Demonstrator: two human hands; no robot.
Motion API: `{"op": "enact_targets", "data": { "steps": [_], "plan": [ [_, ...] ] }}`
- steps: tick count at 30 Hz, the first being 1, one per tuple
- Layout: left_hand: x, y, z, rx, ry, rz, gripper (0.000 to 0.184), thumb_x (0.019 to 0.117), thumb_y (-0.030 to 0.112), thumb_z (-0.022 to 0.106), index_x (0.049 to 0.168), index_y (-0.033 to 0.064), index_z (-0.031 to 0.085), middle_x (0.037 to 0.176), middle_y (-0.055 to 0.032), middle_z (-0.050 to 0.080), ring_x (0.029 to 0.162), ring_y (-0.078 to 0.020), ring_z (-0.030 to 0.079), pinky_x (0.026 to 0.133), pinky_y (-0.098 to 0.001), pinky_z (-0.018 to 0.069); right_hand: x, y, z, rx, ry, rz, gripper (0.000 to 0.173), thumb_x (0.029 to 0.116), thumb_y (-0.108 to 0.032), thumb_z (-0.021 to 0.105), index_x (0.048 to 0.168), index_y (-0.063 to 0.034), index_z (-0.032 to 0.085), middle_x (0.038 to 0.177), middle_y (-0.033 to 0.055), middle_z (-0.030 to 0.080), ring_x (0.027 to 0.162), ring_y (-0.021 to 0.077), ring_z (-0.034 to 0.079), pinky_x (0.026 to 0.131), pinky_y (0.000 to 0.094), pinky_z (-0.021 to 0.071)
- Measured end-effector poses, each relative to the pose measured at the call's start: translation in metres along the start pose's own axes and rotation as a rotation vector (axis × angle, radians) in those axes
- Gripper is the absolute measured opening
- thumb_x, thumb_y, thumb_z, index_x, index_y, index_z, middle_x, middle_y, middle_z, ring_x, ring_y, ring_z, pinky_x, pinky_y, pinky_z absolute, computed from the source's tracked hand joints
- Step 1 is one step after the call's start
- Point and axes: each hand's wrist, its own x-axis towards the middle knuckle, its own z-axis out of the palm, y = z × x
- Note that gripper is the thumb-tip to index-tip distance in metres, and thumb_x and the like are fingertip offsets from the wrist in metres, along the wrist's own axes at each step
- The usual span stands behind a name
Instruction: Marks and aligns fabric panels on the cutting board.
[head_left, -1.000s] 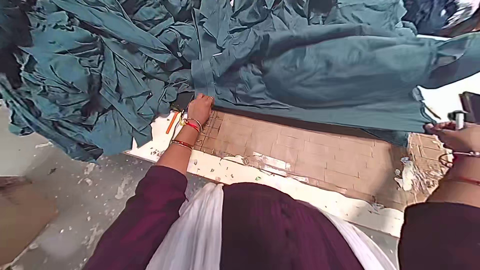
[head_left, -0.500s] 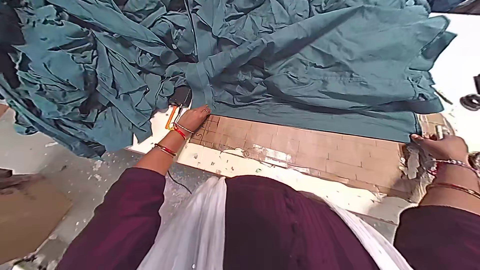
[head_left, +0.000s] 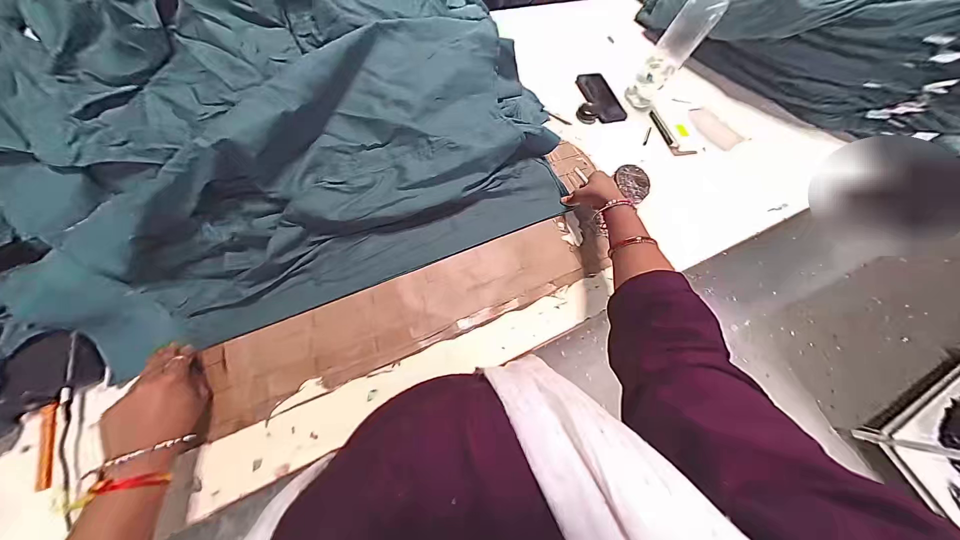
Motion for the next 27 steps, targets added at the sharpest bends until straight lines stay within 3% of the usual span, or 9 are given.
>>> {"op": "enact_targets", "data": {
  "steps": [4,8,14,17,19,21,25,27],
  "plan": [
    [0.002,0.019,-0.007,0.057,-0.055,-0.129,0.036,0.1055,0.007,0.044,0.134,-0.0091,0.058,0.146,-0.033,0.051,0.125,-0.0554,0.057,0.094,-0.074,0.0446,0.001,0.012,0.001,-0.024,-0.036,0.006,0.052,0.086,-0.026,0.081,0.106,0.0175,0.061,0.116,0.0358,0.061,0.113,0.0455,0.061,0.094,0.0627,0.0457],
    [0.008,0.041,-0.008,0.078,-0.079,-0.276,0.036,0.1039,0.012,0.05,0.128,-0.0128,0.059,0.133,-0.0384,0.058,0.123,-0.0554,0.058,0.097,-0.0704,0.0445,0.007,0.02,0.007,-0.022,-0.013,-0.064,0.049,0.0845,-0.03,0.083,0.102,0.0129,0.065,0.109,0.033,0.064,0.107,0.0458,0.063,0.09,0.0646,0.0472],
    [0.008,0.058,-0.004,0.094,-0.081,-0.378,0.04,0.1059,0.014,0.044,0.132,-0.0146,0.055,0.135,-0.0378,0.056,0.125,-0.0538,0.057,0.1,-0.0688,0.0434,-0.001,0.029,0.013,-0.03,-0.012,-0.071,0.044,0.084,-0.029,0.083,0.097,0.0095,0.067,0.104,0.031,0.065,0.103,0.0459,0.064,0.085,0.0655,0.0478],
    [0.007,0.046,0.009,0.215,-0.068,-0.428,0.047,0.1038,0.023,0.038,0.135,-0.0057,0.058,0.135,-0.0271,0.062,0.125,-0.0447,0.061,0.101,-0.0621,0.0476,-0.009,0.044,0.01,-0.006,-0.043,-0.099,0.041,0.0852,-0.028,0.083,0.091,0.0084,0.065,0.096,0.0282,0.064,0.095,0.0425,0.064,0.082,0.0624,0.0476],
    [0.0,0.047,0.007,0.147,-0.062,-0.4,0.045,0.1056,0.02,0.039,0.133,-0.0099,0.058,0.138,-0.0324,0.058,0.126,-0.0501,0.059,0.1,-0.0664,0.0459,-0.011,0.053,0.012,0.034,-0.043,-0.135,0.04,0.0861,-0.027,0.083,0.087,0.0081,0.064,0.09,0.0257,0.063,0.089,0.0396,0.062,0.08,0.0599,0.0463],
    [-0.001,0.055,0.001,0.149,-0.088,-0.424,0.043,0.1043,0.02,0.043,0.13,-0.0116,0.058,0.134,-0.0342,0.059,0.126,-0.0507,0.059,0.1,-0.0665,0.0463,-0.011,0.056,0.012,0.04,-0.057,-0.148,0.041,0.0874,-0.028,0.082,0.089,0.0085,0.064,0.091,0.0255,0.063,0.089,0.0392,0.063,0.081,0.0593,0.0469],
    [-0.008,0.103,-0.047,0.243,-0.172,-0.559,0.047,0.0975,0.022,0.05,0.132,-0.0093,0.058,0.137,-0.026,0.061,0.132,-0.0379,0.058,0.108,-0.0534,0.0455,-0.011,0.065,0.014,0.072,-0.083,-0.21,0.036,0.0897,-0.027,0.08,0.087,0.0059,0.064,0.085,0.0209,0.062,0.084,0.0348,0.06,0.079,0.0562,0.0455],
    [-0.007,0.134,-0.079,0.192,-0.324,-0.63,0.049,0.1019,0.017,0.05,0.141,-0.0123,0.047,0.149,-0.0279,0.05,0.143,-0.0372,0.047,0.117,-0.0501,0.0363,-0.016,0.073,0.022,0.131,-0.03,-0.332,0.033,0.0928,-0.021,0.077,0.103,0.0083,0.064,0.093,0.0241,0.064,0.089,0.0378,0.063,0.083,0.0567,0.0471]
  ]
}}
